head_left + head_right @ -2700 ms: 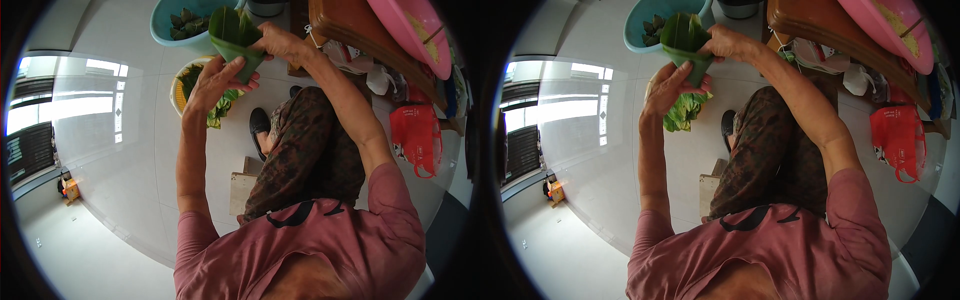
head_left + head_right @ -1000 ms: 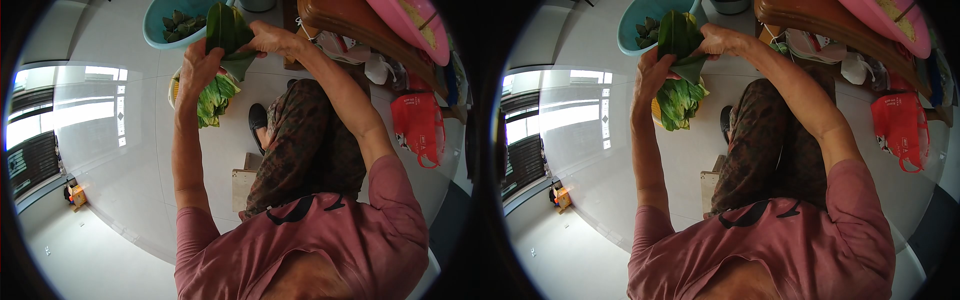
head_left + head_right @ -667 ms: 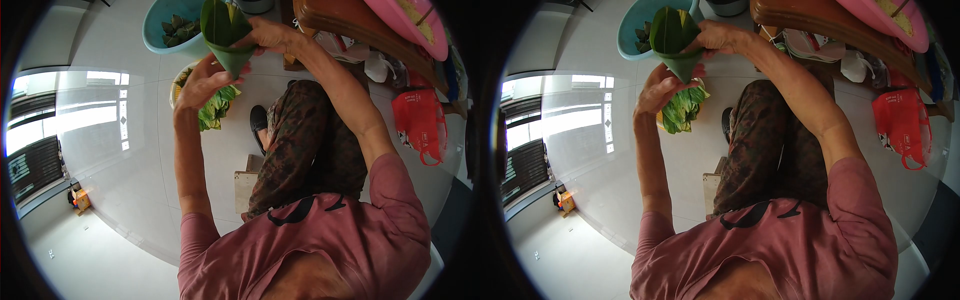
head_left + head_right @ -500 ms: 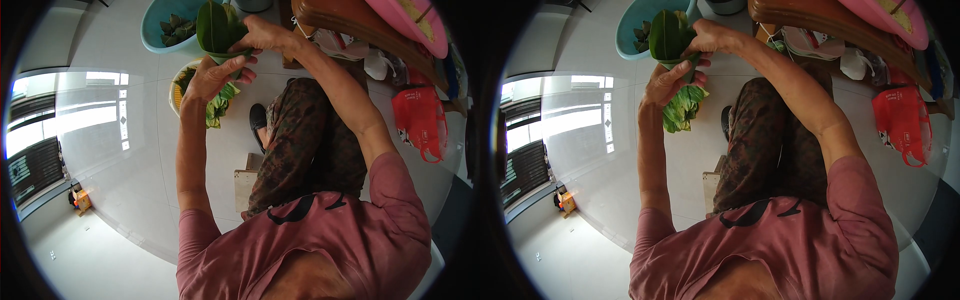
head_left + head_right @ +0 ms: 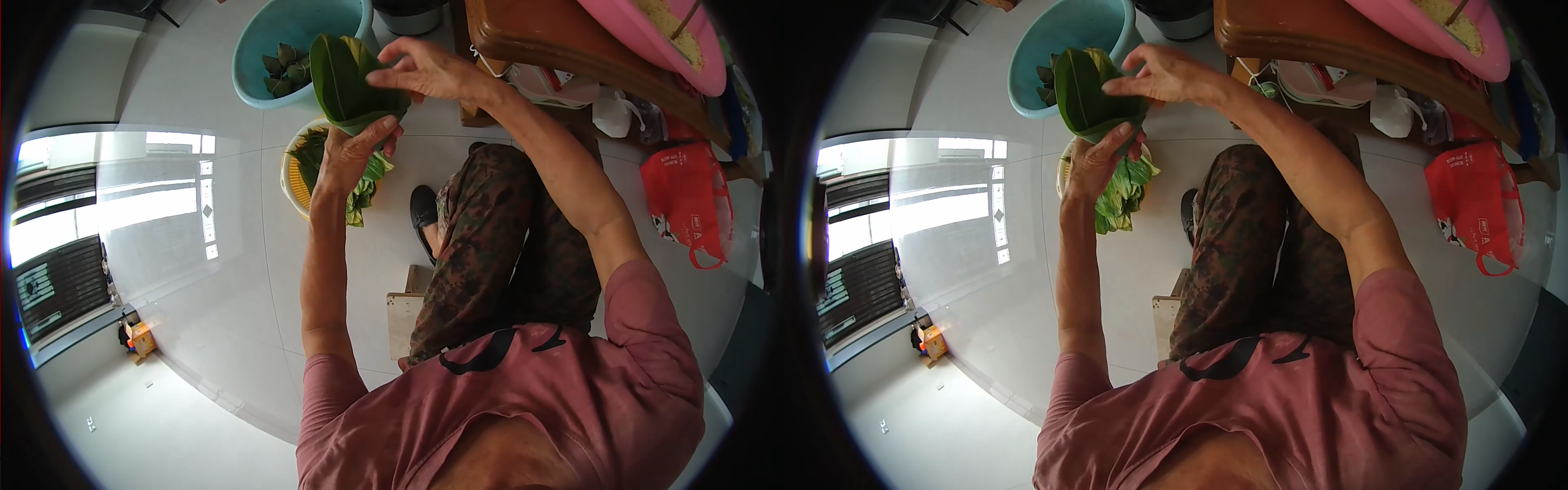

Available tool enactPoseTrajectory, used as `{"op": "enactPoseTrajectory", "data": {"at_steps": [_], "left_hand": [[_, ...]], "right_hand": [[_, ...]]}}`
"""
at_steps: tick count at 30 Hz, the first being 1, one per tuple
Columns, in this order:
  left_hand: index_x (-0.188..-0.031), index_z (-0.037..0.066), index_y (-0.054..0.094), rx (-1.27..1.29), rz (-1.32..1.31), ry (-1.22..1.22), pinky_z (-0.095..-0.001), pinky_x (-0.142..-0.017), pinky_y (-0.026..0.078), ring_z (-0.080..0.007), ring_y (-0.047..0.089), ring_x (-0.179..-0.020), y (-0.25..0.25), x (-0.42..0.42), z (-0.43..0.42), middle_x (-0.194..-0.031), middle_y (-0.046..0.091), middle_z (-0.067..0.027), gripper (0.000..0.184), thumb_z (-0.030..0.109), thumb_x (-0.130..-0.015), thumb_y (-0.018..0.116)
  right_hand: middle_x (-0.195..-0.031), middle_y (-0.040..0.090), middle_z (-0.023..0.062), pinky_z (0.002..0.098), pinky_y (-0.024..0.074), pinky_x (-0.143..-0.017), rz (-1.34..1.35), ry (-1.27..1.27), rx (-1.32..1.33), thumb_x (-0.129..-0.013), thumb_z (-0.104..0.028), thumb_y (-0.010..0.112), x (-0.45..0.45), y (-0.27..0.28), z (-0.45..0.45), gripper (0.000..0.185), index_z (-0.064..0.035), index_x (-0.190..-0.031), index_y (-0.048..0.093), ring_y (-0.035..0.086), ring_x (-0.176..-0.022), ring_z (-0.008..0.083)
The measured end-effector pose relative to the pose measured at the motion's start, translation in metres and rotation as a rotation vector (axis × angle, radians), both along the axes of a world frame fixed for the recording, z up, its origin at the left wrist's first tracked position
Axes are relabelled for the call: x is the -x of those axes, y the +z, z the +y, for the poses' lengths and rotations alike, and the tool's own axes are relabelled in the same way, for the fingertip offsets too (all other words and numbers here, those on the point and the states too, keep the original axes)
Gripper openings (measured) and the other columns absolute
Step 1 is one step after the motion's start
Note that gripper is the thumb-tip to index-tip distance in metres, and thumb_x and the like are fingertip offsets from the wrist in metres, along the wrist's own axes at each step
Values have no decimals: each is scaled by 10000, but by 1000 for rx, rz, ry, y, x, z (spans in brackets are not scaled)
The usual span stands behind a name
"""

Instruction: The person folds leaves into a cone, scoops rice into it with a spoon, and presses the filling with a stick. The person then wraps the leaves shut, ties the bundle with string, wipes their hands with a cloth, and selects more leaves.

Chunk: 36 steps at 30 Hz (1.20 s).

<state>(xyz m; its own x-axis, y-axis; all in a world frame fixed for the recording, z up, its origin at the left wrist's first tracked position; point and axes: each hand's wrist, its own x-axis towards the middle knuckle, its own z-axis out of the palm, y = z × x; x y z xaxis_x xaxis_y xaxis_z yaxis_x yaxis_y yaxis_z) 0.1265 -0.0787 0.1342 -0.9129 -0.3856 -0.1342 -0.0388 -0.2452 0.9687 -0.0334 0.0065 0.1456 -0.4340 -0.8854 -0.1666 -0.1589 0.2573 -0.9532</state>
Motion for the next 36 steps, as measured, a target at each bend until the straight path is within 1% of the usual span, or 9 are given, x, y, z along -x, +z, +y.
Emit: {"op": "enactPoseTrajectory", "data": {"at_steps": [3,8,11,16,20,23,27,34,36], "left_hand": [[-852,-12,597,212,-120,69,-240,-541,447,-111,533,-572,-13,-4,-4,-701,604,-60,200,159,-760,645],[-805,-40,589,492,-263,189,-242,-483,455,-127,557,-521,-36,1,1,-588,583,-57,137,51,-703,579],[-793,-20,582,542,-266,234,-245,-507,435,-121,571,-572,-23,6,9,-652,605,-54,163,141,-770,590],[-810,-43,585,308,-191,216,-259,-534,465,-140,579,-580,-10,10,13,-665,606,-78,152,91,-738,586],[-830,-28,611,128,-111,242,-254,-573,469,-133,566,-604,-8,10,8,-711,607,-78,169,102,-729,648],[-858,-31,611,158,-42,274,-253,-582,469,-131,563,-620,-5,10,11,-735,603,-69,209,107,-717,679],[-875,-37,601,168,-21,276,-256,-584,470,-136,567,-621,0,10,18,-733,602,-70,223,108,-723,676],[-1040,-37,512,96,-45,134,-287,-599,477,-170,567,-642,-8,5,14,-819,601,-122,351,111,-753,648],[-929,-29,560,62,-18,138,-266,-581,463,-149,561,-612,-6,5,16,-760,603,-92,287,148,-735,677]], "right_hand": [[-744,590,69,260,466,-610,447,-88,386,-743,-358,693,0,4,3,440,29,-920,580,559,-689,121],[-665,630,108,303,503,-608,335,235,324,-784,-342,638,-28,-2,2,367,24,-801,611,625,-633,172],[-630,618,116,313,498,-603,419,234,234,-833,-294,579,-32,-8,-2,294,-3,-814,612,631,-626,212],[-677,618,104,271,484,-605,398,295,96,-848,-282,574,-34,4,-1,269,-13,-853,588,614,-641,176],[-742,616,61,251,474,-629,360,-162,400,-829,-249,612,-7,12,0,239,-25,-901,572,587,-699,101],[-742,616,58,254,471,-658,337,-56,169,-818,-219,628,-1,-4,1,230,-23,-924,571,589,-710,115],[-819,617,56,285,477,-682,154,4,273,-750,-121,675,-6,-11,-2,174,-9,-854,592,586,-740,135],[-863,612,36,280,467,-694,431,-2,400,-699,-56,684,-7,-8,-2,153,-34,-839,624,589,-768,149],[-853,608,41,276,462,-702,518,-83,469,-710,-61,684,-8,-17,-5,174,-27,-869,619,584,-766,135]]}}
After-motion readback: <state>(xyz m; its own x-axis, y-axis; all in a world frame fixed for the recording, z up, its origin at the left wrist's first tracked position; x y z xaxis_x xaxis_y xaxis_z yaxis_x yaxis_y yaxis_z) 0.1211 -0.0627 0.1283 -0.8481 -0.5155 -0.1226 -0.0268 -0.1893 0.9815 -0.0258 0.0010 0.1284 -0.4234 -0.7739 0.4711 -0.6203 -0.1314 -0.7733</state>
